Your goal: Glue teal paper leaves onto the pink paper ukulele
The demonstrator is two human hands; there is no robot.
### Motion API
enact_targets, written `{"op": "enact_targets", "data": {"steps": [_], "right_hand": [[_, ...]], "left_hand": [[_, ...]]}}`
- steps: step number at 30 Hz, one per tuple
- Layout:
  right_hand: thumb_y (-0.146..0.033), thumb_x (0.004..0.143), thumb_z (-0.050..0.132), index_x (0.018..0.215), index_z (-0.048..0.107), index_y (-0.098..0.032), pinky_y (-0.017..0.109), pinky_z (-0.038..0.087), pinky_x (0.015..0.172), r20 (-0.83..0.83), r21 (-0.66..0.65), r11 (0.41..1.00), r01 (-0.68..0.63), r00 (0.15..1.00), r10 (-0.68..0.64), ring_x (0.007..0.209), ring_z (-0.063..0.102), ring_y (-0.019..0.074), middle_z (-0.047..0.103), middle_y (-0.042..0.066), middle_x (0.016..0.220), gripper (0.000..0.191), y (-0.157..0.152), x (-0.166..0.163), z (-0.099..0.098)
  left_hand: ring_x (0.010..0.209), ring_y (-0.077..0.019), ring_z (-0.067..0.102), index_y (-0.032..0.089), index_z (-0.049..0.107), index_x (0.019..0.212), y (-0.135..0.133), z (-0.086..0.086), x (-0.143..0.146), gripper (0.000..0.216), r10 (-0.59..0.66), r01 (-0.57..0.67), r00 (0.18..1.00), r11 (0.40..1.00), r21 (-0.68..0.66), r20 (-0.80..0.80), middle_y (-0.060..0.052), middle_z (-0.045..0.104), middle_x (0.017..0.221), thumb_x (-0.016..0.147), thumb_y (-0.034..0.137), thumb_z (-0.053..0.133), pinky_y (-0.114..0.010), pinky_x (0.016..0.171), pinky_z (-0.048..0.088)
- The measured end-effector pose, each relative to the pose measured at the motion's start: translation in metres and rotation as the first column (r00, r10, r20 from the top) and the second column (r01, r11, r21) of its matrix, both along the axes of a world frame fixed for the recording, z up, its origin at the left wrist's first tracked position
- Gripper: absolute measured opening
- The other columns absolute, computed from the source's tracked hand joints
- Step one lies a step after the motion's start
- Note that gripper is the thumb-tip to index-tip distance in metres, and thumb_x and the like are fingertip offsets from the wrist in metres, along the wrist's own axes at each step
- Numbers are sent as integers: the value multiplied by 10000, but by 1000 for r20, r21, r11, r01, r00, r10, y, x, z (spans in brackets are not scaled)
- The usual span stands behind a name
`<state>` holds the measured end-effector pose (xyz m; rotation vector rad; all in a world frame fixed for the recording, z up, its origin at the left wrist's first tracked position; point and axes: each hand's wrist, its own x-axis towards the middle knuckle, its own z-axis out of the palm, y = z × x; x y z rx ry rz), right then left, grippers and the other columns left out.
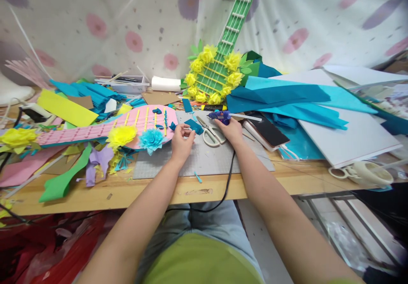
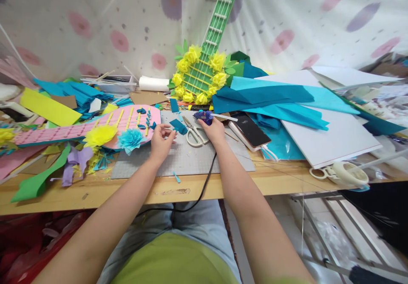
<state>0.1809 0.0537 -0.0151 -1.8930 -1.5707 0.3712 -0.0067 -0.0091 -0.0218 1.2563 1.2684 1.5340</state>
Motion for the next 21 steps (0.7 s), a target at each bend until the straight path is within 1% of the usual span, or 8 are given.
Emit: {"op": "enact_targets", "data": {"steps": [4, 6, 8, 10, 13, 15, 18, 21], "right_hand": [[-570, 724, 607, 1007, 630, -166, 369, 430, 806, 41, -20, 999, -28, 999, 29, 971, 601, 297, 667, 155, 1030, 494, -9, 7, 10], [-531, 698, 648, 939, 606, -171, 355, 423, 777, 96, -21, 1000, -11, 995, 13, 944, 592, 284, 657, 148, 1004, 436, -17, 14, 17], [-505, 675, 674, 818, 571, -189, 339, 408, 716, 155, -39, 999, 10, 988, -4, 865, 586, 269, 650, 123, 881, 362, -25, 21, 25], [-502, 672, 672, 687, 509, -210, 317, 374, 637, 156, -97, 995, -35, 986, 50, 732, 561, 232, 608, 73, 702, 334, -32, 23, 31], [-534, 656, 663, 592, 430, -217, 286, 323, 555, -50, -119, 958, -261, 965, 256, 589, 475, 158, 518, 11, 569, 399, -38, 9, 34], [-561, 634, 655, 619, 447, -214, 269, 330, 531, -300, -36, 923, -384, 885, 356, 571, 448, 130, 511, -7, 592, 405, -41, -11, 33], [-527, 602, 668, 766, 533, -211, 250, 397, 536, -625, 20, 887, -462, 687, 372, 606, 488, 119, 566, -5, 694, 381, -44, -46, 27], [-475, 600, 678, 857, 567, -217, 235, 443, 585, -756, 56, 892, -448, 565, 331, 719, 566, 127, 624, 8, 790, 380, -47, -70, 21]], "left_hand": [[602, -109, 600, 223, 406, 914, -1, -2, -1, 270, 66, -62, 996, 996, 61, -64, 54, 549, 658, 738, 257, 608, -190, 485, 456], [590, -101, 597, 227, 385, 910, 0, -4, -1, 276, 102, -96, 992, 992, 81, -71, 63, 531, 658, 746, 257, 605, -189, 490, 450], [576, -90, 589, 227, 377, 909, 1, -6, -1, 278, 119, -113, 990, 990, 85, -74, 61, 532, 681, 754, 262, 605, -186, 490, 446], [577, -85, 589, 225, 376, 908, 1, -6, -1, 279, 122, -116, 990, 990, 83, -74, 55, 537, 700, 758, 262, 608, -181, 486, 444], [591, -93, 603, 223, 370, 910, 0, -4, 0, 293, 122, -119, 992, 990, 74, -39, 52, 538, 699, 753, 262, 614, -177, 469, 454], [602, -105, 618, 223, 360, 911, -1, -2, 1, 319, 115, -117, 993, 991, 60, 23, 52, 547, 692, 743, 276, 625, -182, 460, 470], [609, -120, 643, 223, 338, 912, 0, 2, 4, 387, 111, -116, 978, 993, 17, 175, 45, 588, 693, 716, 314, 659, -192, 461, 491], [625, -134, 665, 222, 326, 902, 1, 6, 7, 444, 138, -130, 941, 990, -46, 308, 38, 617, 697, 685, 349, 692, -207, 489, 514]]}}
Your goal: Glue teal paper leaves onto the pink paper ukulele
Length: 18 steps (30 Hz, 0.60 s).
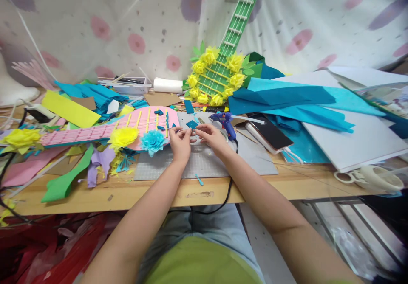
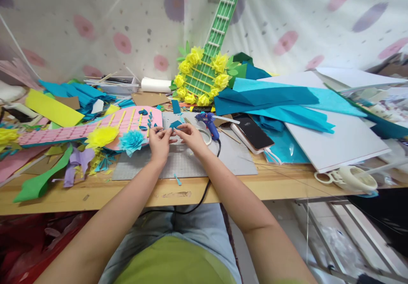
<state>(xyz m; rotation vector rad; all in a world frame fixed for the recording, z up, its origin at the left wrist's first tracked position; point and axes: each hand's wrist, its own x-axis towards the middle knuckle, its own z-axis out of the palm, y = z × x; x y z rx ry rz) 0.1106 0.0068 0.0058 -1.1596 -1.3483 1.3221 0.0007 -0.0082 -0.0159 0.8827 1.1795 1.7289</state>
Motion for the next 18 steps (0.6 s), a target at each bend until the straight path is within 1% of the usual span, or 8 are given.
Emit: {"op": "enact_targets", "data": {"steps": [4, 7, 11, 14, 16, 18], "right_hand": [[-451, 579, 699, 847, 561, -219, 256, 489, 627, -160, -46, 999, 19, 987, -26, 824, 619, 160, 647, 18, 840, 381, -1, -12, -4], [-447, 557, 713, 813, 553, -218, 291, 516, 648, -209, -61, 998, 34, 977, -46, 844, 632, 187, 648, 21, 842, 379, -1, -14, -4], [-430, 591, 673, 784, 571, -213, 279, 494, 678, -149, 10, 993, 113, 983, -111, 788, 619, 158, 637, 11, 804, 308, -1, -13, -3], [-406, 606, 639, 752, 548, -209, 274, 487, 678, -103, 65, 987, 150, 984, -143, 727, 596, 135, 612, -1, 760, 262, 2, -7, 0], [-388, 606, 622, 734, 531, -210, 271, 484, 646, -35, 83, 987, 137, 990, -135, 683, 582, 129, 590, -8, 715, 237, 4, -1, 2], [-366, 602, 620, 720, 531, -208, 270, 478, 619, 38, 87, 993, 83, 996, -87, 637, 567, 121, 571, -17, 678, 216, 5, 5, 4]], "left_hand": [[686, -161, 688, 220, 340, 907, -1, 3, 4, 447, -5, 6, 999, 1000, -12, 52, 22, 640, 720, 680, 359, 699, -249, 542, 549], [689, -157, 688, 225, 340, 916, -2, 3, 5, 425, -2, 2, 999, 1000, 0, 49, 19, 648, 732, 698, 343, 686, -251, 554, 556], [679, -153, 680, 217, 353, 930, -4, 2, 7, 416, -40, 40, 999, 998, 44, 8, 6, 644, 748, 708, 374, 668, -234, 530, 544], [664, -127, 655, 214, 367, 945, -5, 1, 7, 407, -49, 52, 998, 995, 83, -42, 1, 629, 791, 708, 373, 657, -202, 490, 523], [671, -111, 630, 216, 374, 944, -6, 1, 7, 397, -18, 27, 996, 995, 97, -90, 1, 611, 823, 697, 344, 658, -184, 467, 509], [683, -108, 609, 218, 379, 935, -7, 1, 7, 387, 8, 6, 990, 995, 99, -139, 1, 599, 836, 683, 307, 660, -177, 454, 499]]}}
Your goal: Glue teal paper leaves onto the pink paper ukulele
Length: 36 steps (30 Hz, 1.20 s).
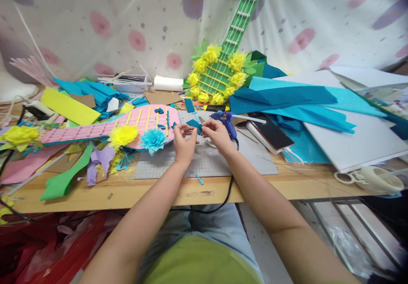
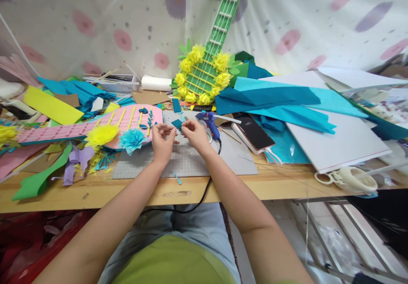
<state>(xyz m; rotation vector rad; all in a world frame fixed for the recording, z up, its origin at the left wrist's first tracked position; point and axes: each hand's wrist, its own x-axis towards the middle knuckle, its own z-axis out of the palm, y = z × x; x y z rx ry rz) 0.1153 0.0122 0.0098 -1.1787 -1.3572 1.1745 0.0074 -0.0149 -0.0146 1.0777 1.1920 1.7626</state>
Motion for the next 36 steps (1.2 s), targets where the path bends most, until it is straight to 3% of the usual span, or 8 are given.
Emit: {"op": "enact_targets", "data": {"steps": [3, 9, 18, 26, 31, 36], "right_hand": [[-336, 604, 630, 712, 550, -200, 272, 471, 616, 29, 8, 997, -78, 997, 77, 598, 548, 108, 566, -23, 658, 191, 1, 7, 1], [-327, 586, 680, 709, 568, -199, 253, 459, 571, -27, 5, 993, -115, 993, 115, 568, 526, 95, 583, -26, 657, 209, -1, 6, 1], [-377, 476, 814, 749, 592, -179, 237, 494, 612, -430, -215, 952, -219, 896, 109, 640, 586, 91, 604, -39, 679, 404, -11, -8, -5], [-365, 467, 808, 714, 567, -175, 206, 463, 535, -466, -257, 964, -68, 883, -62, 563, 521, 61, 556, -71, 625, 394, -11, -17, -3], [-336, 514, 791, 788, 568, -179, 198, 436, 507, -485, -281, 952, -122, 874, -31, 557, 526, 65, 568, -61, 641, 387, -14, -22, 1], [-351, 539, 773, 722, 547, -174, 180, 389, 450, -483, -271, 958, -93, 874, -52, 499, 477, 57, 517, -73, 547, 341, -14, -29, 0]], "left_hand": [[675, -112, 595, 221, 370, 945, -1, 1, 0, 392, -18, 17, 998, 1000, -14, -53, 0, 602, 819, 671, 243, 650, -177, 447, 485], [644, -103, 583, 222, 366, 969, -1, -1, 1, 408, -20, 18, 995, 1000, -26, -97, 18, 589, 761, 672, 207, 645, -154, 429, 445], [610, -80, 583, 216, 358, 925, 4, -5, -1, 376, 80, -80, 997, 994, 74, 6, 23, 567, 753, 702, 245, 660, -165, 478, 458], [606, -92, 593, 220, 363, 927, 6, -6, 1, 358, 44, -43, 999, 998, 56, -19, 13, 570, 788, 708, 240, 646, -163, 427, 442], [578, -70, 577, 217, 360, 922, 5, -3, 1, 318, 114, -113, 994, 991, 66, -1, 26, 557, 769, 728, 192, 611, -173, 486, 472], [537, -61, 567, 224, 339, 935, 6, -1, 2, 340, 92, -93, 995, 996, 15, 24, 26, 554, 791, 735, 207, 613, -148, 422, 434]]}}
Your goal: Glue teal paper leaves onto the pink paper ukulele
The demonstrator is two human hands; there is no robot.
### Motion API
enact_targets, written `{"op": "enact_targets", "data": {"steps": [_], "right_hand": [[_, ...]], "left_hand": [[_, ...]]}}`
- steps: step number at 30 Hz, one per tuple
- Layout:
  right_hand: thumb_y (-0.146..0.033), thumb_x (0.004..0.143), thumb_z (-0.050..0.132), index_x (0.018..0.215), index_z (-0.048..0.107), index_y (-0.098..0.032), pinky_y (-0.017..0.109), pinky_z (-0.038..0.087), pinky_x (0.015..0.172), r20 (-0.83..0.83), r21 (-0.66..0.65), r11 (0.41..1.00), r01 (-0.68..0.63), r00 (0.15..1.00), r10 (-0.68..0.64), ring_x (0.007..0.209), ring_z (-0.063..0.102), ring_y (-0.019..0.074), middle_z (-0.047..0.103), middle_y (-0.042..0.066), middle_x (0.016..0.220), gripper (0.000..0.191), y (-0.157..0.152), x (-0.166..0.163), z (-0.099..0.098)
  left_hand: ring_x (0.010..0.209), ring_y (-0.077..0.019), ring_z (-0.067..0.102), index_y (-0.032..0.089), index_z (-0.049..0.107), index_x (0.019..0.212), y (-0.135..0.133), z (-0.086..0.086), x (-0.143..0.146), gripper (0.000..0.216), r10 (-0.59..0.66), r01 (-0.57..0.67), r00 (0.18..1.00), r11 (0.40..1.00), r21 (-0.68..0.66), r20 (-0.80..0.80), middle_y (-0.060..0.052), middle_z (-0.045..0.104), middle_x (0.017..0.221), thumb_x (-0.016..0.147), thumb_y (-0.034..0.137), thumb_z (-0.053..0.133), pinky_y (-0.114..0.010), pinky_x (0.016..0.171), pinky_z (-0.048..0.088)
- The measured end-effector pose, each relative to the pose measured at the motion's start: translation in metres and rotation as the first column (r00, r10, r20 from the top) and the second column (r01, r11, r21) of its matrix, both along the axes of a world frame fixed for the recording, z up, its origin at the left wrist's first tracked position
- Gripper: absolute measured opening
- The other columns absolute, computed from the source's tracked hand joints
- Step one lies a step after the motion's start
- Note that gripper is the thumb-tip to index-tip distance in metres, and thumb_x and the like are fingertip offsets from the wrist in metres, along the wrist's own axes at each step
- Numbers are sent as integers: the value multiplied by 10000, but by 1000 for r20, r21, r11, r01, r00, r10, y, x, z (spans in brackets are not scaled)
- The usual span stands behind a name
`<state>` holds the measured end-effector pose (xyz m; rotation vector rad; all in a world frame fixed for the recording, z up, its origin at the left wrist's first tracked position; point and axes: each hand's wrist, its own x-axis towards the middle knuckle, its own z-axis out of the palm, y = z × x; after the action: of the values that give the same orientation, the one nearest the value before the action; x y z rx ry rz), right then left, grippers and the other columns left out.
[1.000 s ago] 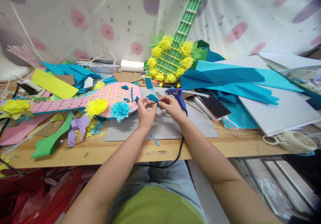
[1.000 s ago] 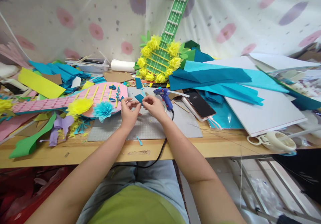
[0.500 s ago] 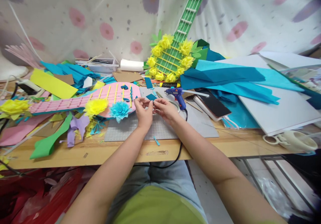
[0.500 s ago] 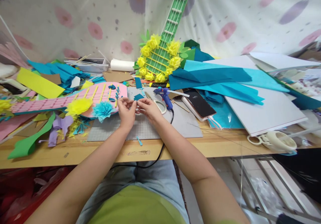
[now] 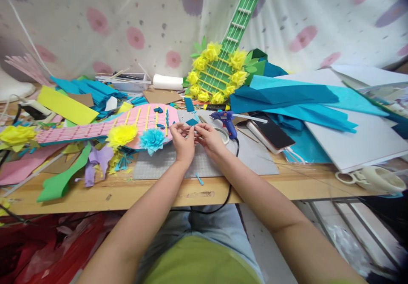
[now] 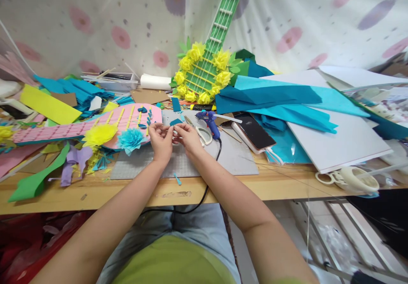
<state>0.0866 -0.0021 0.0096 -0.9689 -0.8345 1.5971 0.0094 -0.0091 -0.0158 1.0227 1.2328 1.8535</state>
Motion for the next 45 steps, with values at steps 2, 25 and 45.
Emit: {"op": "enact_targets", "data": {"steps": [2, 25, 45], "right_hand": [[-357, 551, 765, 713, 545, -173, 174, 371, 431, 7, 20, 999, 26, 1000, -26, 488, 464, 53, 512, -76, 543, 329, 2, -1, -1], [-70, 614, 713, 560, 629, -163, 224, 452, 465, 768, 209, 852, -480, 620, 161, 468, 545, 101, 622, -2, 520, 137, 86, 7, 44], [-7, 599, 660, 517, 576, -151, 254, 472, 456, 733, 68, 851, -520, 605, 311, 464, 559, 130, 628, 28, 520, 186, 79, -2, 45]], "left_hand": [[538, -58, 569, 224, 337, 943, -1, 0, 1, 354, -19, 19, 1000, 1000, -10, 5, 17, 559, 814, 733, 218, 621, -138, 410, 428], [793, -172, 596, 188, 620, 823, 28, 101, -111, 130, -289, 174, 327, 954, -243, -900, -33, 656, 831, 785, 277, 534, -323, 752, 476], [826, -227, 600, 187, 662, 792, 38, 80, -91, 206, -306, 151, -228, 927, -344, -924, -68, 665, 822, 738, 264, 479, -343, 768, 439]]}}
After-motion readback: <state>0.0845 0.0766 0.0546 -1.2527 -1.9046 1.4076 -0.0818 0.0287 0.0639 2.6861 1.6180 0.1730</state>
